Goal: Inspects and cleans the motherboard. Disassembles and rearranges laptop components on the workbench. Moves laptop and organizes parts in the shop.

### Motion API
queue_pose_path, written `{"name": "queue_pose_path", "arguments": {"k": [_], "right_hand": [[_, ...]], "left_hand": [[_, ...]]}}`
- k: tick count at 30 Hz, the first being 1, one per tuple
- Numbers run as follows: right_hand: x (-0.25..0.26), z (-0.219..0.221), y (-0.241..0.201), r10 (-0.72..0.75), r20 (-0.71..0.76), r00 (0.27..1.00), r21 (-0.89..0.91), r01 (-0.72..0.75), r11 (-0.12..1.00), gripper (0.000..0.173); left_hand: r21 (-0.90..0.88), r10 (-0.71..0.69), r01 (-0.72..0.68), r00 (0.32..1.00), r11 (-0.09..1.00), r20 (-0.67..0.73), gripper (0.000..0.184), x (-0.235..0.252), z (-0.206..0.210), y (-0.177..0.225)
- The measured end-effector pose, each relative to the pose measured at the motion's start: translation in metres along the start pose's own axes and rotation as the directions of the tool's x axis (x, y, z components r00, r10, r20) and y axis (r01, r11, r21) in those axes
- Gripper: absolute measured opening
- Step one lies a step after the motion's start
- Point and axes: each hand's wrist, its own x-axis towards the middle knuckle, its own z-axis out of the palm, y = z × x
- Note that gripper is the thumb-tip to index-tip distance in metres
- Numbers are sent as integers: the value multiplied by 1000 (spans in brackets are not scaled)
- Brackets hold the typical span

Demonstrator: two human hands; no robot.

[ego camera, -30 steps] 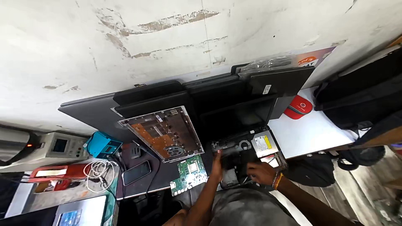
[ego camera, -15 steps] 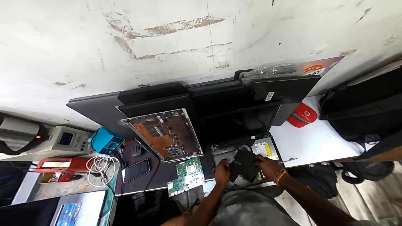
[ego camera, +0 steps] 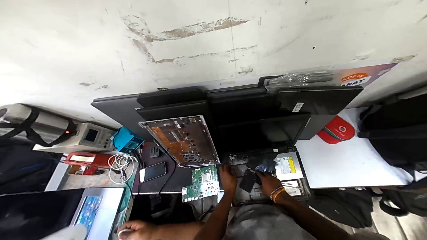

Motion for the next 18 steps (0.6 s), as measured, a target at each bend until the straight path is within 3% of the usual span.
{"name": "queue_pose_path", "arguments": {"k": [5,11,15,18], "right_hand": [[-13,0,12,-45,67,997,-94,51,994,65],[-14,10,26,-84,175,981,-76,98,992,71],[-10,3,25,-136,185,973,-77,153,985,64],[-4,-14,19,-181,155,971,-53,191,980,54]], "left_hand": [[268,171,-199,977,943,124,47,19,-2,2],[303,185,-208,977,930,103,67,6,35,-21],[362,247,-269,963,893,106,86,-7,46,-31],[409,211,-273,959,871,190,106,-10,39,-29]]}}
